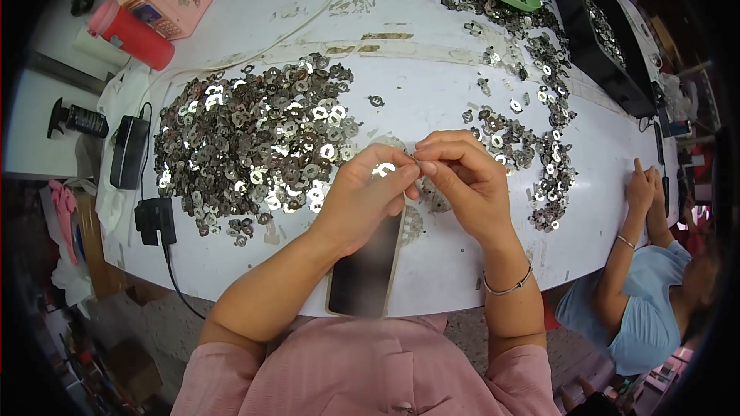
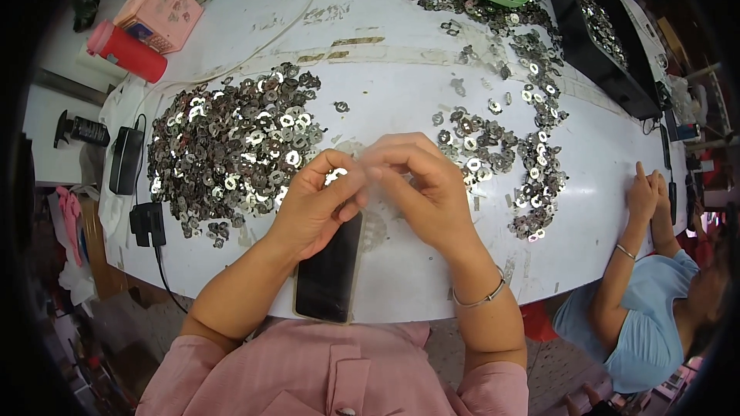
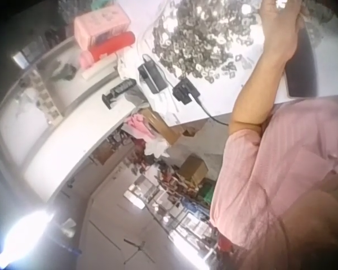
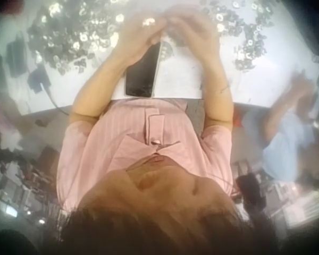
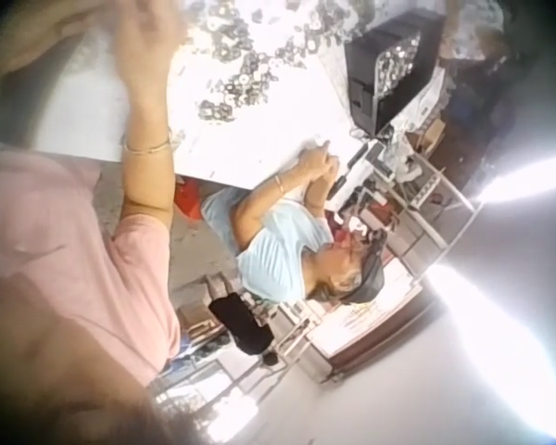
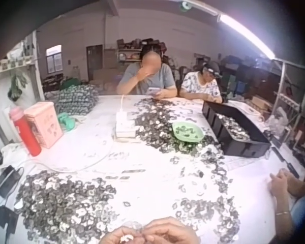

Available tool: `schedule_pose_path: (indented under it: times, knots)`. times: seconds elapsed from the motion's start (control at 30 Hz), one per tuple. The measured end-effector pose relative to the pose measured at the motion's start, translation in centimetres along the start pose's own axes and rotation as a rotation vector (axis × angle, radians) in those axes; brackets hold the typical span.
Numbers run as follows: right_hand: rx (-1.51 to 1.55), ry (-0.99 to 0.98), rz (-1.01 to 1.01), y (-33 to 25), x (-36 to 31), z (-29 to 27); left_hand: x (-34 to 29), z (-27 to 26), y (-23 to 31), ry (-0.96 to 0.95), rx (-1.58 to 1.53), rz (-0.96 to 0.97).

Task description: The person assembles small metal components by picking up individual pieces from the table and connecting them together by hand.

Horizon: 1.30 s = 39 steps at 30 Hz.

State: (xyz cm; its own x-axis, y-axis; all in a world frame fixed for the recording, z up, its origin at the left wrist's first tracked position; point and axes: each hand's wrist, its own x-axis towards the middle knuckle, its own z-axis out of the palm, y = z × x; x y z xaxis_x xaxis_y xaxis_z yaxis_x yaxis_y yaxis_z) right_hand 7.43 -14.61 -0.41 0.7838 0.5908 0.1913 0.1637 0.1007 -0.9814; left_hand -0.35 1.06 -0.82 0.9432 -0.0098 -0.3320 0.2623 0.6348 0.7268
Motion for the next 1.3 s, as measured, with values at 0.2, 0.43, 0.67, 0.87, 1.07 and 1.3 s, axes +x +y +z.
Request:
schedule_pose_path:
  times: [0.2,0.43,0.67,0.87,1.07,1.3]
  knots:
    - [0.115,0.006,0.092,-0.4,0.0,0.1,-0.1,0.1,0.0,0.035,0.037,0.008]
    - [-0.022,-0.059,0.019,-0.5,0.0,-0.9,0.1,-0.1,-0.4,0.014,-0.038,0.021]
    - [-0.765,-0.171,-0.014,-2.9,-0.3,-5.9,-0.2,-0.4,-0.2,-0.044,-0.167,0.042]
    - [-1.044,-0.180,0.018,-1.9,-0.8,-4.5,0.0,-0.1,0.0,-0.031,-0.104,0.004]
    - [-0.835,-0.114,-0.007,-0.9,-0.1,-4.0,-0.4,0.4,0.4,-0.045,-0.036,-0.027]
    - [-0.249,-0.200,0.065,-1.1,-0.3,-2.7,-0.6,0.4,-0.1,-0.012,-0.007,-0.004]
